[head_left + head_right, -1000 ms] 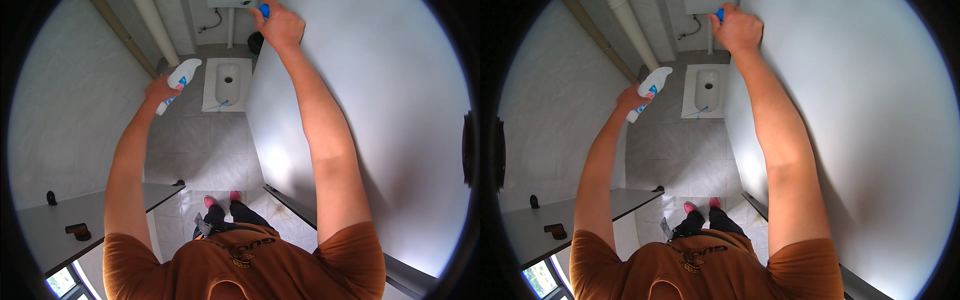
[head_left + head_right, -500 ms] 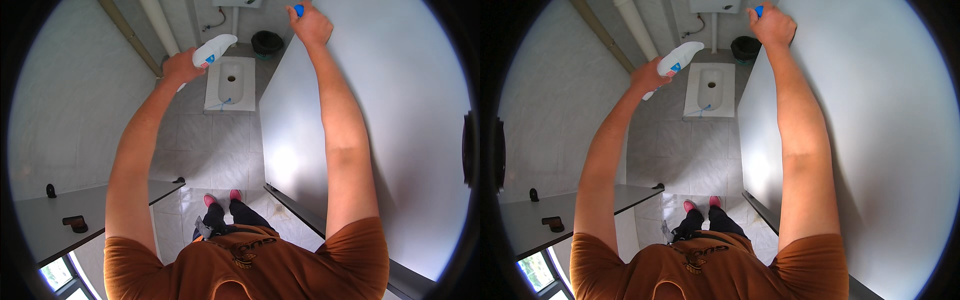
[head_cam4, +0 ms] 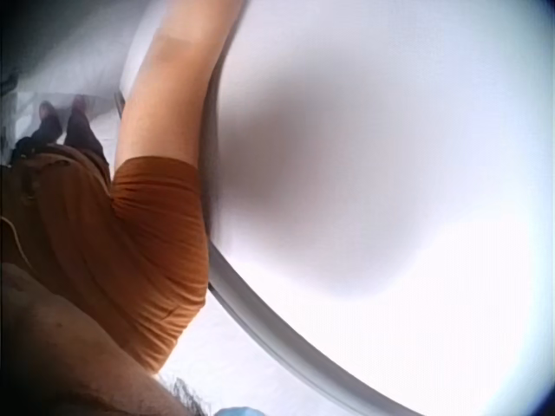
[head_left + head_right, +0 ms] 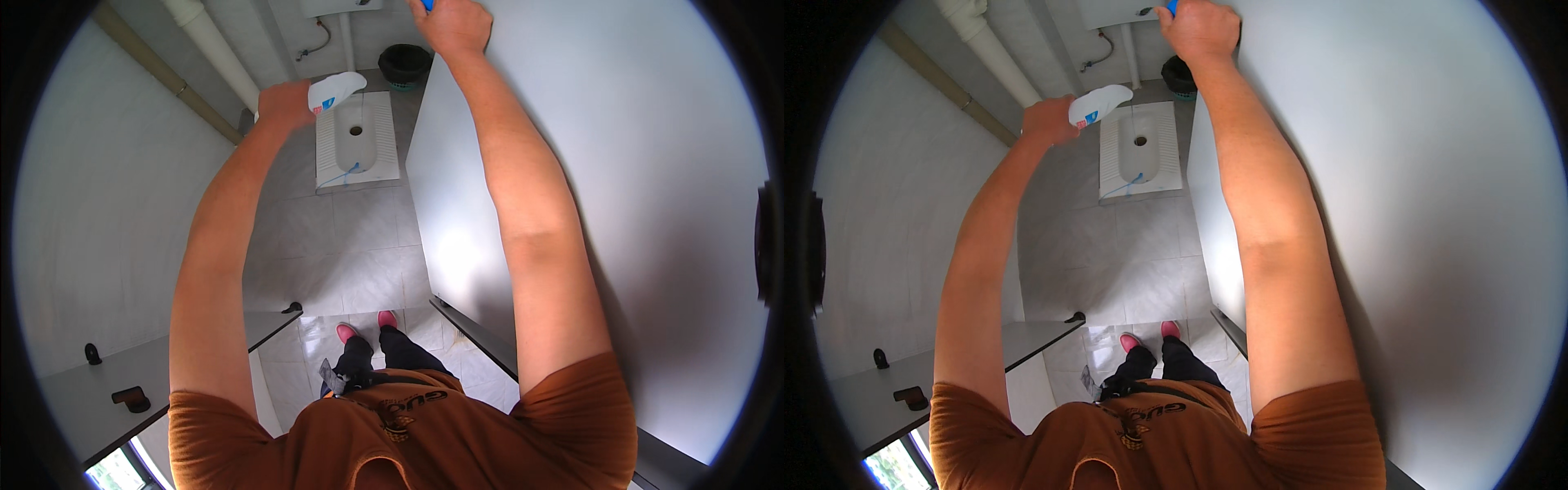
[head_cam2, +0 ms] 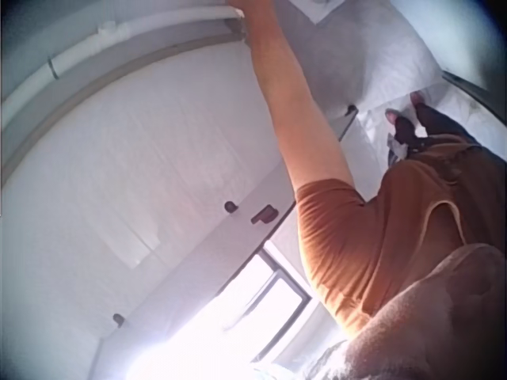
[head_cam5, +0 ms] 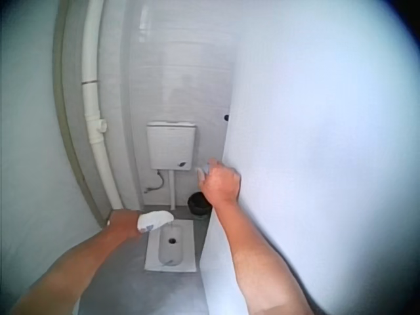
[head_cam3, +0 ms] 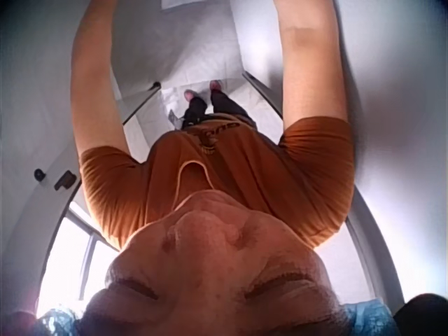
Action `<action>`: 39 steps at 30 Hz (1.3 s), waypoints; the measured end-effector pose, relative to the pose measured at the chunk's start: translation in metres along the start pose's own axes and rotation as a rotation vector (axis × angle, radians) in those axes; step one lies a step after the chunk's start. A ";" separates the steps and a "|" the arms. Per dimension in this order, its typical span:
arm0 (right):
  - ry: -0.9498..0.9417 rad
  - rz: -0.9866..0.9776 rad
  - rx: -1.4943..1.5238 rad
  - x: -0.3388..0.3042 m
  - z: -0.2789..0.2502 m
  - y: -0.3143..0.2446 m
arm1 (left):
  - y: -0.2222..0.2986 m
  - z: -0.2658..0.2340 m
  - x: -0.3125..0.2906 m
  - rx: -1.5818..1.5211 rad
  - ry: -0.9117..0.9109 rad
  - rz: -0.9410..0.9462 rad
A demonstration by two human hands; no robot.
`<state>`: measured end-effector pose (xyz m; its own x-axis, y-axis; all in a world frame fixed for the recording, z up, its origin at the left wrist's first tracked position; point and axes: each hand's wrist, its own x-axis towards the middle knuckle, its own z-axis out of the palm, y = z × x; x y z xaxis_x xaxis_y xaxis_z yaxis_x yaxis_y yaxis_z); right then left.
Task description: The person pours liquid from a white bottle into a squat toilet and then uses a red broom to scrub the toilet bowl and the surrounding floor area. The person also briefly handles a large metal basin and a toilet flush handle during the cleaning process.
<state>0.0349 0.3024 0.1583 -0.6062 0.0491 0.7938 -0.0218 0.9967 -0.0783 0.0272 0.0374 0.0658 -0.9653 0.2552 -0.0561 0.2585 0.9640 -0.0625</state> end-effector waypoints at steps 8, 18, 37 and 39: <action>0.007 0.009 -0.055 -0.005 -0.003 -0.017 | 0.005 -0.025 0.005 -0.011 0.211 0.099; 0.004 0.000 -0.064 -0.005 0.002 0.003 | -0.047 0.060 -0.023 -0.463 0.222 -0.083; -0.423 0.699 1.360 -0.256 -0.078 -0.145 | -0.049 0.240 -0.299 -1.720 -0.134 -0.271; -0.590 0.840 1.433 -0.331 -0.123 -0.143 | -0.037 0.246 -0.325 -1.591 -0.236 -0.186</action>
<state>0.3365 0.1518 -0.0193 -0.9925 0.1213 -0.0142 -0.0023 -0.1350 -0.9908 0.3406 -0.0997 -0.1589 -0.9114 0.2601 -0.3189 -0.2988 0.1148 0.9474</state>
